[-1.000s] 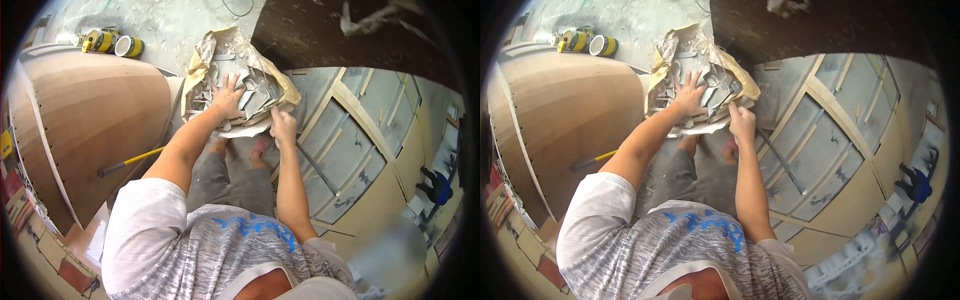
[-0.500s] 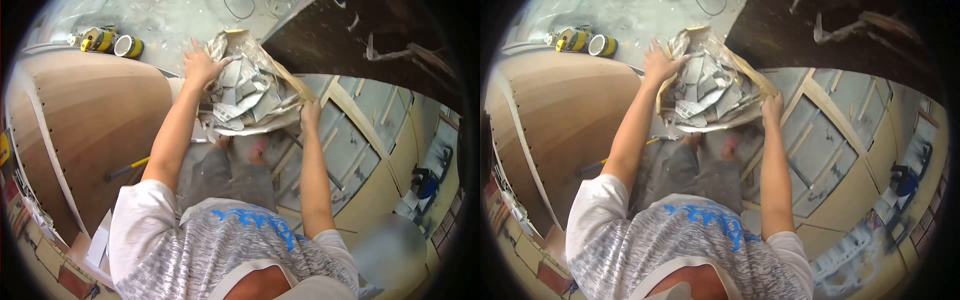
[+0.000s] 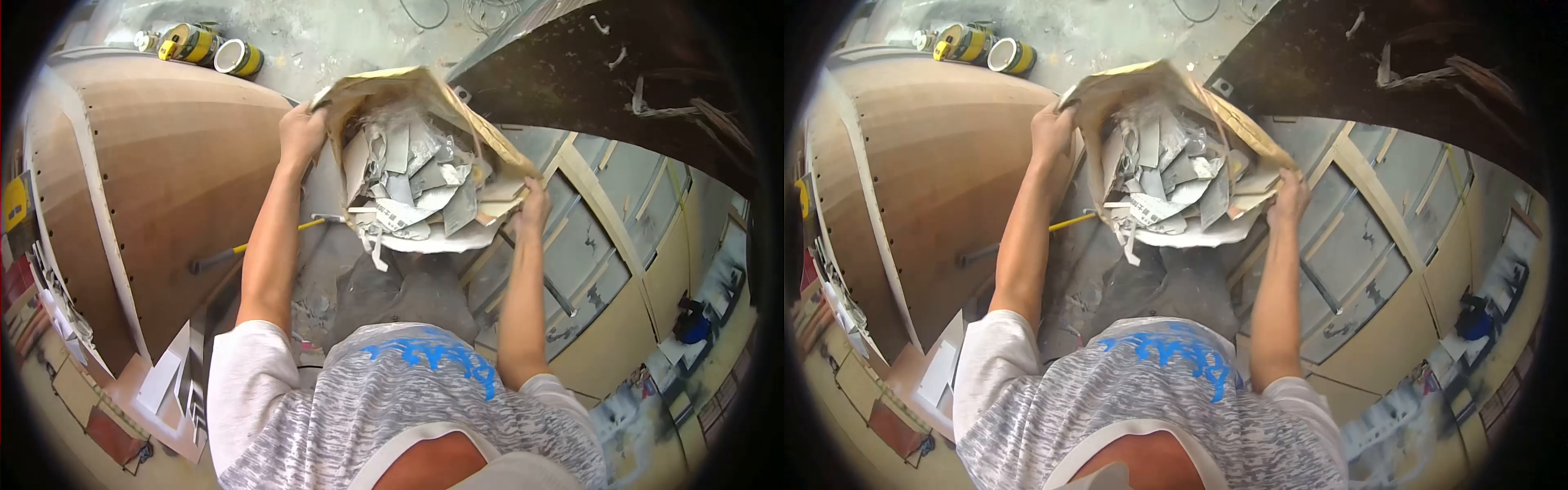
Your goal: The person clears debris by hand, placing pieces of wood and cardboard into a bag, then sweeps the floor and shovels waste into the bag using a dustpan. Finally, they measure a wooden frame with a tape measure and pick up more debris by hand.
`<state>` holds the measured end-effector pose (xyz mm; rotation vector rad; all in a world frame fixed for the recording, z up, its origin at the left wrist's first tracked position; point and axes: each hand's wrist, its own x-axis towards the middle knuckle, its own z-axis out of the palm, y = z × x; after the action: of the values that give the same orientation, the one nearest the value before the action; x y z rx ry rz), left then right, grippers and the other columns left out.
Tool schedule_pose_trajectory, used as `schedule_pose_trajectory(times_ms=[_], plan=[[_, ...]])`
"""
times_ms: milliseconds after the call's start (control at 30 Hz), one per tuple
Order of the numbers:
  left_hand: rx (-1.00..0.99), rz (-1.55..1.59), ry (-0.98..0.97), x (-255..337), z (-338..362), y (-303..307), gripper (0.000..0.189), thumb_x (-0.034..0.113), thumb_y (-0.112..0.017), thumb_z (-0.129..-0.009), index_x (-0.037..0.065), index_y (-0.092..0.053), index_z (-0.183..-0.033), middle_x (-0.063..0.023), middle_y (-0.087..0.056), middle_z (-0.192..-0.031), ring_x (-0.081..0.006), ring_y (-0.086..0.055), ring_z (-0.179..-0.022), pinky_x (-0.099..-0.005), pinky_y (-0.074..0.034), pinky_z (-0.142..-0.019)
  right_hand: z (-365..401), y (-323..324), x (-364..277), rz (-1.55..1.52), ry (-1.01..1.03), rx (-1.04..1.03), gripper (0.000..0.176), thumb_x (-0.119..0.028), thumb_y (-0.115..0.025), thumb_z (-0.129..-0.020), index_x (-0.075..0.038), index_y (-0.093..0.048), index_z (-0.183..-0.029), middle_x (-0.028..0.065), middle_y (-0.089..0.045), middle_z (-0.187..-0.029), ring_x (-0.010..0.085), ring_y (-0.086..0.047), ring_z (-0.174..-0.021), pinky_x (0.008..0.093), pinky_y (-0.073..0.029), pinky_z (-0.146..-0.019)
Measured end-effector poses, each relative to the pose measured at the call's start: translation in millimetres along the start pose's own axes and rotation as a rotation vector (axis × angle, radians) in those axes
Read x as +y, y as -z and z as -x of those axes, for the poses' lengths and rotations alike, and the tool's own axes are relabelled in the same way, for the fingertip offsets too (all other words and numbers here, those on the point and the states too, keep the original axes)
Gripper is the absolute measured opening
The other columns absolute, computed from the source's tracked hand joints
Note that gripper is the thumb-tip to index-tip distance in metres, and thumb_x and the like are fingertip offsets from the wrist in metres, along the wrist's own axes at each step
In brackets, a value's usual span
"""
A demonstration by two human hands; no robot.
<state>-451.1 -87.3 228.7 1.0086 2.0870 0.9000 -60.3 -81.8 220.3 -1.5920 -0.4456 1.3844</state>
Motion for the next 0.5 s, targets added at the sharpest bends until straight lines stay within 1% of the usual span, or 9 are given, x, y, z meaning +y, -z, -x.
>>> schedule_pose_trajectory(times_ms=[33, 100, 133, 200, 233, 300, 367, 433, 500], plan=[[0.040, -0.145, 0.023, -10.8, -3.9, -1.3, 0.032, 0.032, -0.048, -0.079, 0.006, -0.064, -0.089, -0.0198, -0.061, -0.082, -0.0339, -0.060, -0.077, -0.0403, -0.045, -0.070, -17.5, 6.6, 5.6, 0.046, 0.033, 0.011, 0.032, -0.013, -0.056, -0.071, 0.003, -0.055, -0.099, 0.0138, -0.059, -0.089, 0.0211, -0.058, -0.077, 0.0296, -0.047, -0.068], [0.012, -0.249, 0.000, -45.3, -12.6, -4.9, 0.031, 0.032, -0.048, -0.079, 0.007, -0.064, -0.090, -0.0199, -0.061, -0.082, -0.0348, -0.060, -0.078, -0.0405, -0.045, -0.070, -52.5, 19.5, 7.3, 0.845, 0.192, -0.009, 0.037, -0.019, -0.058, -0.071, 0.007, -0.056, -0.096, 0.0180, -0.060, -0.085, 0.0239, -0.059, -0.076, 0.0317, -0.047, -0.068], [0.001, -0.355, -0.051, -51.4, -16.8, -6.3, 0.031, 0.032, -0.049, -0.079, 0.008, -0.064, -0.090, -0.0199, -0.061, -0.083, -0.0357, -0.059, -0.078, -0.0407, -0.045, -0.070, -59.1, 11.5, -6.1, 0.852, 0.204, -0.015, 0.037, -0.019, -0.058, -0.071, 0.007, -0.056, -0.096, 0.0180, -0.060, -0.085, 0.0239, -0.059, -0.076, 0.0317, -0.047, -0.068], [-0.047, -0.415, -0.093, -17.9, -13.8, 10.1, 0.030, 0.031, -0.049, -0.078, 0.010, -0.064, -0.092, -0.0201, -0.061, -0.083, -0.0366, -0.058, -0.079, -0.0416, -0.045, -0.071, -50.2, -4.0, -44.3, 1.158, -0.064, -0.258, 0.037, -0.025, -0.058, -0.071, 0.008, -0.057, -0.089, 0.0215, -0.060, -0.084, 0.0279, -0.059, -0.079, 0.0346, -0.045, -0.070], [-0.124, -0.459, 0.019, -9.7, -11.0, 13.5, 0.029, 0.031, -0.049, -0.078, 0.011, -0.064, -0.092, -0.0199, -0.061, -0.083, -0.0367, -0.058, -0.079, -0.0418, -0.045, -0.072, -37.1, -4.4, -54.3, 1.164, -0.079, -0.252, 0.037, -0.025, -0.058, -0.071, 0.008, -0.057, -0.089, 0.0215, -0.060, -0.084, 0.0279, -0.059, -0.079, 0.0346, -0.045, -0.070], [-0.170, -0.464, 0.161, -6.2, -17.8, 10.6, 0.030, 0.034, -0.050, -0.077, 0.010, -0.063, -0.091, -0.0193, -0.061, -0.083, -0.0352, -0.059, -0.080, -0.0425, -0.045, -0.074, -20.4, -18.6, -71.0, 1.462, 0.294, -0.156, 0.037, -0.028, -0.058, -0.071, 0.005, -0.058, -0.087, 0.0212, -0.060, -0.085, 0.0317, -0.058, -0.081, 0.0383, -0.045, -0.073], [-0.145, -0.504, 0.066, -12.2, -16.3, 5.9, 0.033, 0.035, -0.053, -0.076, 0.008, -0.062, -0.093, -0.0208, -0.060, -0.088, -0.0353, -0.058, -0.083, -0.0423, -0.045, -0.076, -7.8, -39.7, -74.7, 1.502, 0.676, -0.148, 0.040, -0.032, -0.061, -0.071, 0.003, -0.057, -0.092, 0.0196, -0.059, -0.089, 0.0336, -0.055, -0.089, 0.0386, -0.043, -0.079], [-0.105, -0.547, -0.018, -18.2, -10.9, 0.9, 0.037, 0.036, -0.055, -0.075, 0.006, -0.060, -0.095, -0.0222, -0.059, -0.094, -0.0353, -0.057, -0.087, -0.0421, -0.044, -0.077, -13.6, -64.3, -55.7, 1.380, 1.082, -0.301, 0.042, -0.031, -0.067, -0.069, -0.001, -0.053, -0.095, 0.0191, -0.059, -0.091, 0.0350, -0.054, -0.090, 0.0409, -0.042, -0.079], [0.000, -0.485, 0.060, -25.6, 1.2, -5.0, 0.052, 0.039, -0.062, -0.071, 0.000, -0.056, -0.103, -0.0273, -0.054, -0.106, -0.0385, -0.053, -0.097, -0.0430, -0.043, -0.080, -16.2, -99.9, -40.3, 1.342, 1.104, -0.305, 0.044, -0.030, -0.066, -0.070, -0.003, -0.052, -0.102, 0.0181, -0.058, -0.093, 0.0356, -0.052, -0.095, 0.0411, -0.040, -0.084]])
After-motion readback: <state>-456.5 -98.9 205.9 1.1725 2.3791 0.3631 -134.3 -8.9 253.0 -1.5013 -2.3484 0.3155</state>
